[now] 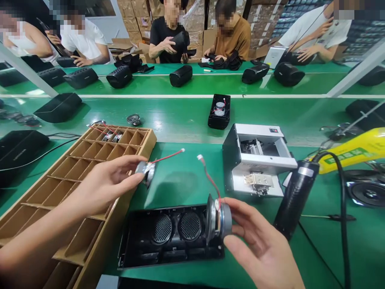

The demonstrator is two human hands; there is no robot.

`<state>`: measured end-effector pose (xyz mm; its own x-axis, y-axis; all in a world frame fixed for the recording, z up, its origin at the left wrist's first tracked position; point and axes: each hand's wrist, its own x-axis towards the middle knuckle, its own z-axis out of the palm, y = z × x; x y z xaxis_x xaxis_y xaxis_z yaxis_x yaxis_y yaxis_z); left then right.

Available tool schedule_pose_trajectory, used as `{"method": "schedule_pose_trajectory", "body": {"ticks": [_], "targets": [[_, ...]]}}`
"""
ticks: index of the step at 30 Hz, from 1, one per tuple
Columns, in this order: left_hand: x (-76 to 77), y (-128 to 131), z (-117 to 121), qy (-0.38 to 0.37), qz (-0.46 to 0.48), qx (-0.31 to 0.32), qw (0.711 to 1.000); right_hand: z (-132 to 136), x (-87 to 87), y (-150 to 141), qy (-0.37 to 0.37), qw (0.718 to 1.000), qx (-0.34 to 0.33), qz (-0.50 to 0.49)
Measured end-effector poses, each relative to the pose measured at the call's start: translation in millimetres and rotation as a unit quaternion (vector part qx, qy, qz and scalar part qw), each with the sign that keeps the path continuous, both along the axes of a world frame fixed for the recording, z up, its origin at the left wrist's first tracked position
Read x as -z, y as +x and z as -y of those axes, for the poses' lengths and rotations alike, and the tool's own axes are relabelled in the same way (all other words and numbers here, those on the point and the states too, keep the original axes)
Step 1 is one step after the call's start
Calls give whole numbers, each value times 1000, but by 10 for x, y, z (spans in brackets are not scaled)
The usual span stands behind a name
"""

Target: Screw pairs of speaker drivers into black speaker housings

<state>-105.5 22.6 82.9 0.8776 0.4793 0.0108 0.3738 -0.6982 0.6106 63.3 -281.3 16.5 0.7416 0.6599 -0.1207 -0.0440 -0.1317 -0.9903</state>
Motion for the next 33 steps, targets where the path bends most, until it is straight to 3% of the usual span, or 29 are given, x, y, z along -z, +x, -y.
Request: {"method": "schedule_pose_trajectory", "body": {"ticks": [2, 4, 8, 13, 16, 19, 24, 28, 33], "targets": [[-56, -185, 221, -162, 71, -46, 983, -67, 34, -2, 28, 999, 17, -15], [-8, -302, 471, -255, 139, -62, 955, -144, 56, -25, 28, 1000, 6, -3], [193, -317, 807, -242, 209, -54, 946, -289, -9, -166, 6, 999, -50, 15], [274, -292, 816, -224, 217, -48, 949, -329, -136, -216, -1, 984, -136, 112], [264, -340, 790, -190, 197, -39, 961, -309, -150, -114, 9, 938, -211, 274], [265, -411, 811, -83, 141, -18, 986, -290, -152, -24, 1, 872, -240, 426], [324, -508, 921, 109, 80, 28, 990, -281, -131, -14, -11, 800, -286, 528], [377, -502, 992, 138, 21, 80, 987, -312, -118, -8, -44, 783, -320, 532], [457, -441, 993, 181, -17, 92, 979, -419, -157, 67, -21, 759, -327, 562]]}}
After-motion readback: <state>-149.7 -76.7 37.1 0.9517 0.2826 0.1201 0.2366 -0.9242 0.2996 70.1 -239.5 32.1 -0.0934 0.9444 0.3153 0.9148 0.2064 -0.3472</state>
